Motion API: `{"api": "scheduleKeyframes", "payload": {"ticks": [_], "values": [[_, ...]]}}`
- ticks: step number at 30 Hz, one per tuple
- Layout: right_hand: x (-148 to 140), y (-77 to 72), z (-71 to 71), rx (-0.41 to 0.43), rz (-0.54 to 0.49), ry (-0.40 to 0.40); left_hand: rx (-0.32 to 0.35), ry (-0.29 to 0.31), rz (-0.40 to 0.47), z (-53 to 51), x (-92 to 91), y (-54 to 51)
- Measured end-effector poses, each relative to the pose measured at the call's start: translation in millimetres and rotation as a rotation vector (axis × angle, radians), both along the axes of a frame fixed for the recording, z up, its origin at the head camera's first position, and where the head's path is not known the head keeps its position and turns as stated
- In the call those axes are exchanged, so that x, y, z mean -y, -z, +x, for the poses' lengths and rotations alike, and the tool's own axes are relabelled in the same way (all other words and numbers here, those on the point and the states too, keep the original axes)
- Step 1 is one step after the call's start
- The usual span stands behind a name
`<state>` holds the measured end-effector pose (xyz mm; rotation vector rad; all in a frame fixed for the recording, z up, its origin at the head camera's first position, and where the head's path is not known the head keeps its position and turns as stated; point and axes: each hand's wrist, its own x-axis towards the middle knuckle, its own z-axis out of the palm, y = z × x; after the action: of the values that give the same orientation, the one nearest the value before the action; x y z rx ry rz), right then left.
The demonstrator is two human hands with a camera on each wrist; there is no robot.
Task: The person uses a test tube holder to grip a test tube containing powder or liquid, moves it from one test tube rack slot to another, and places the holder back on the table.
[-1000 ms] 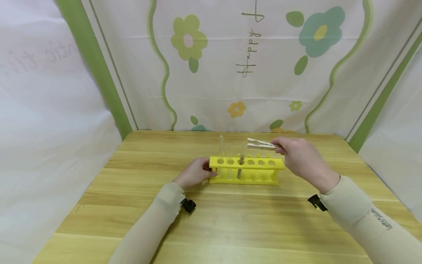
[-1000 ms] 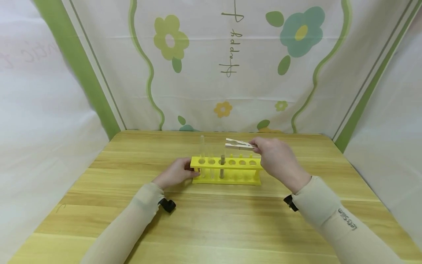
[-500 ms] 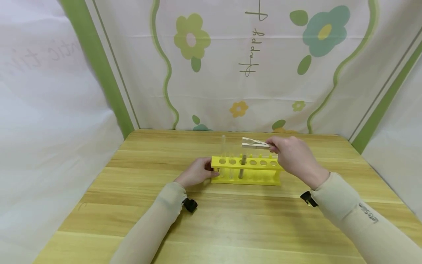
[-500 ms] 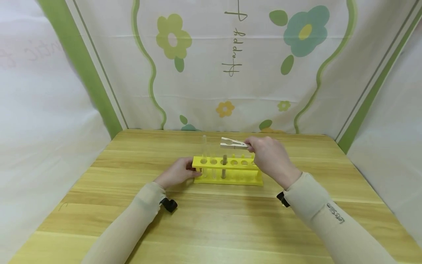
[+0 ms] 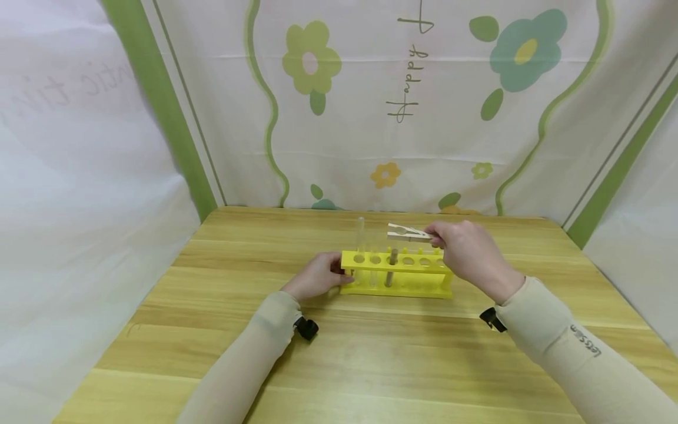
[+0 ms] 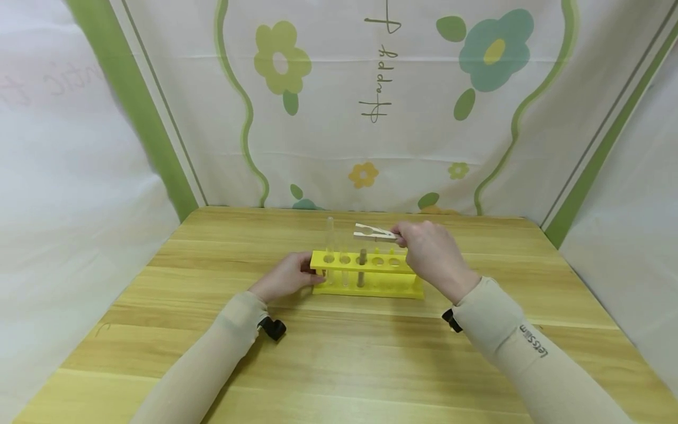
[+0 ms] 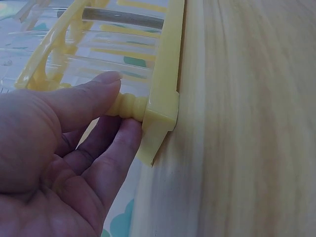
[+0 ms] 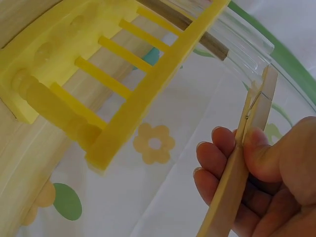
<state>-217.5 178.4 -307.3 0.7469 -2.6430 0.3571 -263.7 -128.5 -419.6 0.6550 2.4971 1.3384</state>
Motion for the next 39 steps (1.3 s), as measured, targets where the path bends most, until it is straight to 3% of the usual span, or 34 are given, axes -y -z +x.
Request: {"api": "scheduleKeyframes", "payload": {"ticks": [17, 29, 39], "values": [[2.8, 14.8, -1.1, 0.033, -0.042, -0.026, 0.01, 0.002, 0.012, 0.1, 0.3, -0.5], [6.4, 23.0, 0.9, 0.077, 0.013, 0.01, 0.005, 0.007, 0.004, -0.9, 0.2, 0.1], [9.3, 31.7, -0.9, 0.065, 0.036, -0.015, 0.017, 0.008, 0.022, -1.6, -0.4, 0.5]]}}
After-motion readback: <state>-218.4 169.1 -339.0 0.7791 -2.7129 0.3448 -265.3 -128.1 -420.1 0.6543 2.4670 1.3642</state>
